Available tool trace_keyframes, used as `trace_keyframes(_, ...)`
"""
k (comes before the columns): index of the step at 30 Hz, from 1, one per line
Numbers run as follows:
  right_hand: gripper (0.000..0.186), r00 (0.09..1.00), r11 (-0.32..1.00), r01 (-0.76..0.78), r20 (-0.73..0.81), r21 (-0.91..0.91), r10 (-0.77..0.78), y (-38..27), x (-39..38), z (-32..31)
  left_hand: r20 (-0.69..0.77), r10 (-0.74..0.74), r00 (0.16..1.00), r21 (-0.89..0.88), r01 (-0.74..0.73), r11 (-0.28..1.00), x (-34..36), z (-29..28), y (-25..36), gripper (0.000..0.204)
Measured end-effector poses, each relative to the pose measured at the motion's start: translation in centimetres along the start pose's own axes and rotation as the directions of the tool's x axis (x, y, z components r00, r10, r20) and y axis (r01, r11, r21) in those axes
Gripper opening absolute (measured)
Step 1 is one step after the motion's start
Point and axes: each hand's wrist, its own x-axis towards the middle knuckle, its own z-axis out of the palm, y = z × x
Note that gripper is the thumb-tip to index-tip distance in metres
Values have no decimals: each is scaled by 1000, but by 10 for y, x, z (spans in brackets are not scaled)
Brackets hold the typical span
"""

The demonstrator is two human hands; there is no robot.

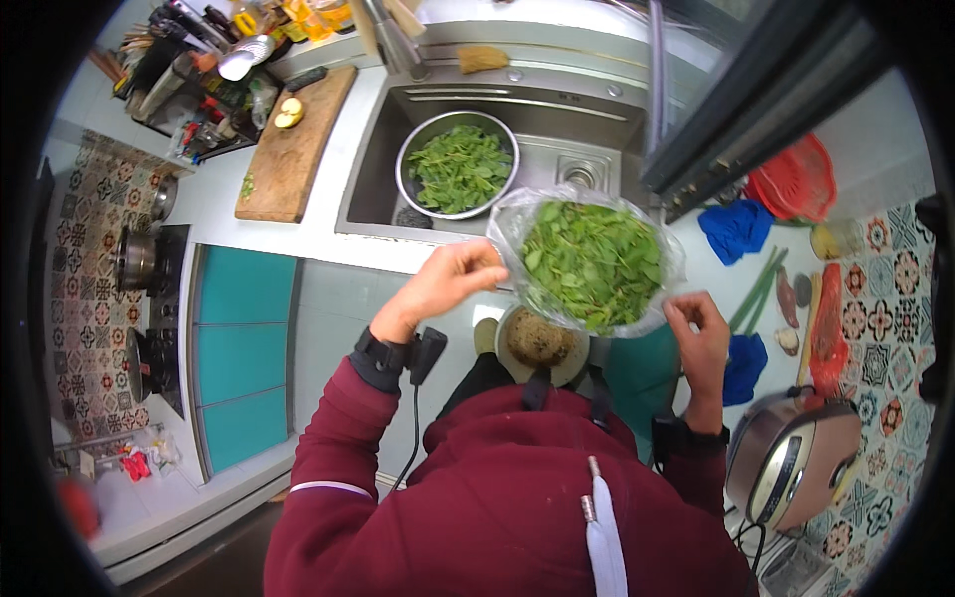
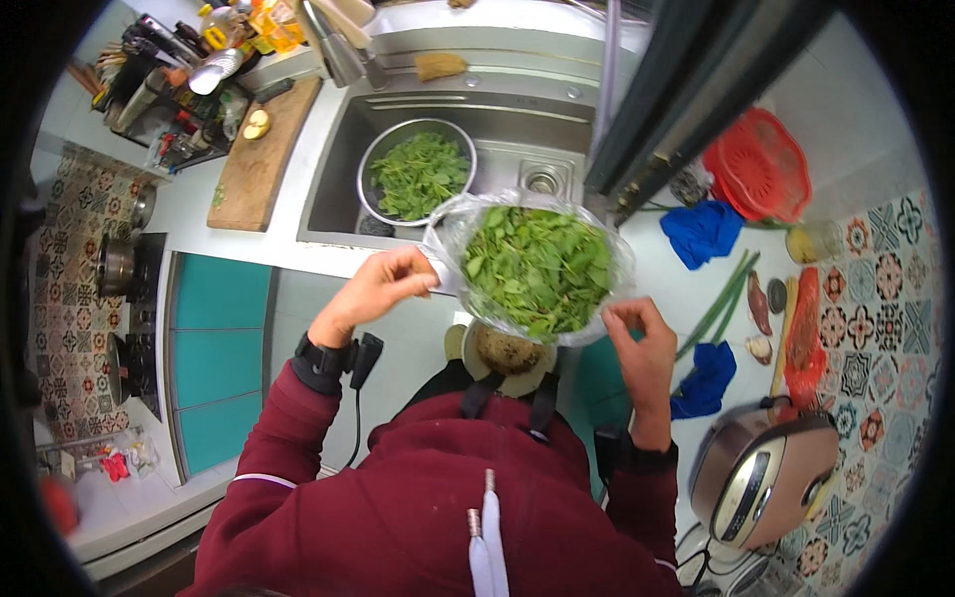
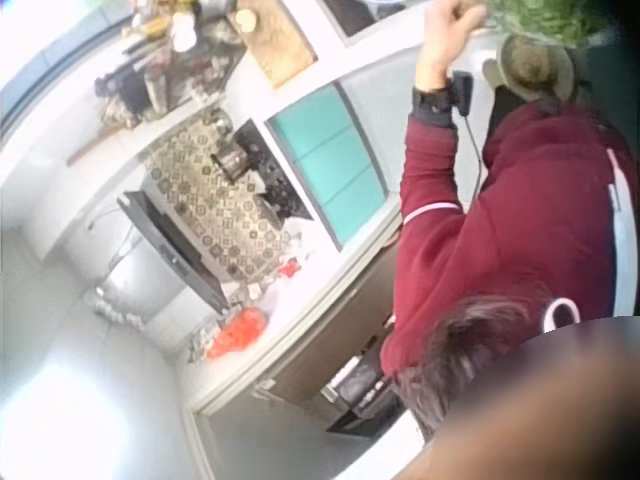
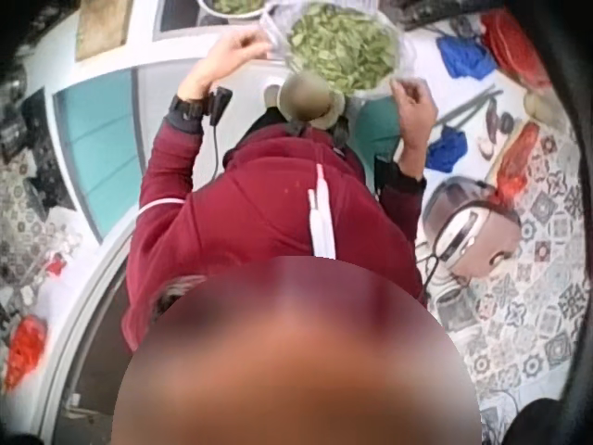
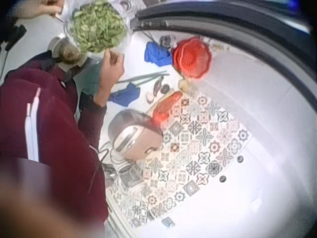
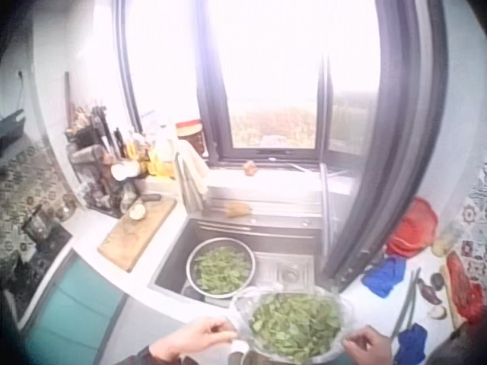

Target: The person repeatedly picks leafy greens from a plastic bag, separates or removes stems, and places the leaves into a metal bowl in the sink. The person handles the greens by hand and continues the same pick-and-place cycle for the duration of the clip.

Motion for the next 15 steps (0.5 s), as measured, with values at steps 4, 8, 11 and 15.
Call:
trace_keyframes(4, 8, 999, 1000, 10, 38, 22, -11, -9, -9, 7, -271, -125, 954, -51, 116, 992, 30, -85, -44, 9)
trace_keyframes(8, 8, 998, 998, -50, 33, 22, 49, -30, -7, 28, -476, -55, 878, 339, 241, 910, 98, -152, -111, 11)
trace_keyframes(11, 8, 998, 997, -57, 28, -59, 58, -46, -4, 46, -488, 70, 870, 538, 237, 809, 154, -182, -163, 18)
trace_keyframes(15, 6, 992, 981, -126, -41, -148, 122, -56, -9, 69, -461, 8, 887, 627, 319, 711, 202, -208, -211, 28)
